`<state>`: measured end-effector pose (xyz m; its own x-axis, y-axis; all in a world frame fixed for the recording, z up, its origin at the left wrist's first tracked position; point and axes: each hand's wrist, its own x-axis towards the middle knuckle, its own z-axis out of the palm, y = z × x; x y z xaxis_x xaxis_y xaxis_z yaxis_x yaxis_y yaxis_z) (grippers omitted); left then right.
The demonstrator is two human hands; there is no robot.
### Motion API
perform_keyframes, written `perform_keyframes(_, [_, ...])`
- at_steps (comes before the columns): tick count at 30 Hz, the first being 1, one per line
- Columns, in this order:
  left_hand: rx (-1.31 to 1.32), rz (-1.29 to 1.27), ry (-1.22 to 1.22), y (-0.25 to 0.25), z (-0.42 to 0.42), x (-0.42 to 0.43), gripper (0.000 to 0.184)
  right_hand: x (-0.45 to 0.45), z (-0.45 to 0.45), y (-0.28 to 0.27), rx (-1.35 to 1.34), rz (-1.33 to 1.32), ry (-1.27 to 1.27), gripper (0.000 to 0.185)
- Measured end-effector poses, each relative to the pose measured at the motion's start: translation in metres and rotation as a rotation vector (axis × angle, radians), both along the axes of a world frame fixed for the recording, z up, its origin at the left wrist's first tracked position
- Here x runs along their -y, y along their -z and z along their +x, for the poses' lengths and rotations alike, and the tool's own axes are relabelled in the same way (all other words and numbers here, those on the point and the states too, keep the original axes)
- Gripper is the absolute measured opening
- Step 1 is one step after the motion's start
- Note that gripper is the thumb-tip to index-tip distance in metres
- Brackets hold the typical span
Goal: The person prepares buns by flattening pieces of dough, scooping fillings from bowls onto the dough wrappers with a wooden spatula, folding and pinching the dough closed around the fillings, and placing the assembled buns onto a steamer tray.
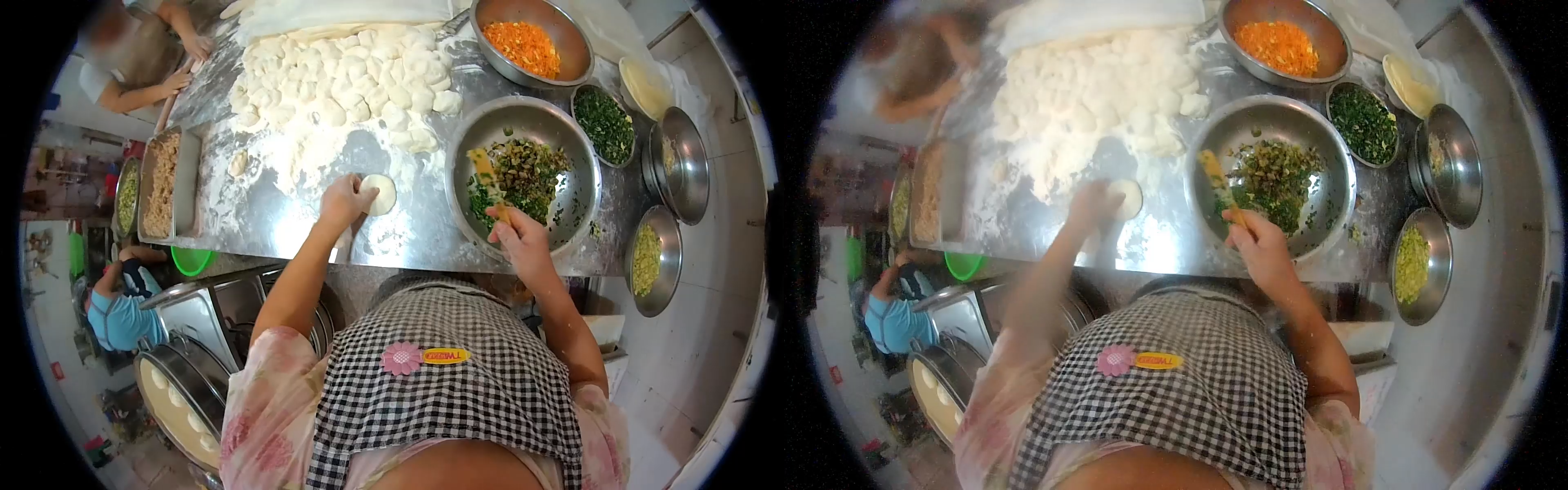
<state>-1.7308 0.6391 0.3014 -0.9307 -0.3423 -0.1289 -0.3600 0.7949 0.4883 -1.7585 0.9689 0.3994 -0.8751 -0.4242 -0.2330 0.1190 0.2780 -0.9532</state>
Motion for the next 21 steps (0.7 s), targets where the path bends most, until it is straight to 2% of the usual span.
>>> perform_keyframes(2, [-0.144, 0.053, -0.069, -0.001, 0.006, -0.018, 0.035, 0.015, -0.001, 0.014, -0.064, 0.006, -0.047, 0.027])
perform_keyframes(4, [-0.252, 0.805, -0.207, -0.04, 0.008, -0.045, 0.028, 0.029, -0.006, 0.022, -0.05, 0.023, -0.055, 0.028])
perform_keyframes(7, [-0.203, 1.025, -0.217, -0.107, 0.002, -0.087, 0.023, 0.057, -0.018, -0.002, 0.074, -0.09, -0.022, 0.022])
perform_keyframes(9, [-0.205, 1.398, -0.215, -0.124, 0.006, -0.097, 0.024, 0.068, -0.012, -0.023, 0.168, -0.211, 0.049, 0.018])
perform_keyframes(11, [-0.109, 1.144, 0.015, -0.1, 0.008, -0.097, 0.025, 0.073, -0.008, -0.039, 0.274, -0.327, 0.067, 0.016])
perform_keyframes(12, [-0.079, 1.014, 0.126, -0.09, 0.009, -0.098, 0.026, 0.073, -0.008, -0.035, 0.241, -0.297, 0.063, 0.015])
perform_keyframes(14, [-0.467, 0.488, 0.497, -0.072, 0.006, -0.119, 0.027, 0.07, -0.008, -0.021, 0.178, -0.233, 0.053, 0.015])
perform_keyframes(16, [-0.305, 0.306, 0.592, -0.06, -0.011, -0.119, 0.025, 0.056, -0.015, -0.015, -0.002, -0.102, 0.139, 0.02])
perform_keyframes(18, [-0.313, 0.744, 0.443, -0.052, -0.021, -0.122, 0.024, 0.026, -0.022, -0.017, -0.083, 0.091, 0.178, 0.024])
perform_keyframes(19, [-0.335, 0.956, 0.358, -0.047, -0.026, -0.124, 0.024, 0.01, -0.024, -0.018, -0.079, 0.102, 0.228, 0.024])
perform_keyframes(21, [-0.47, 0.621, 0.42, -0.056, -0.035, -0.116, 0.024, -0.015, -0.028, -0.02, -0.092, 0.26, 0.213, 0.025])
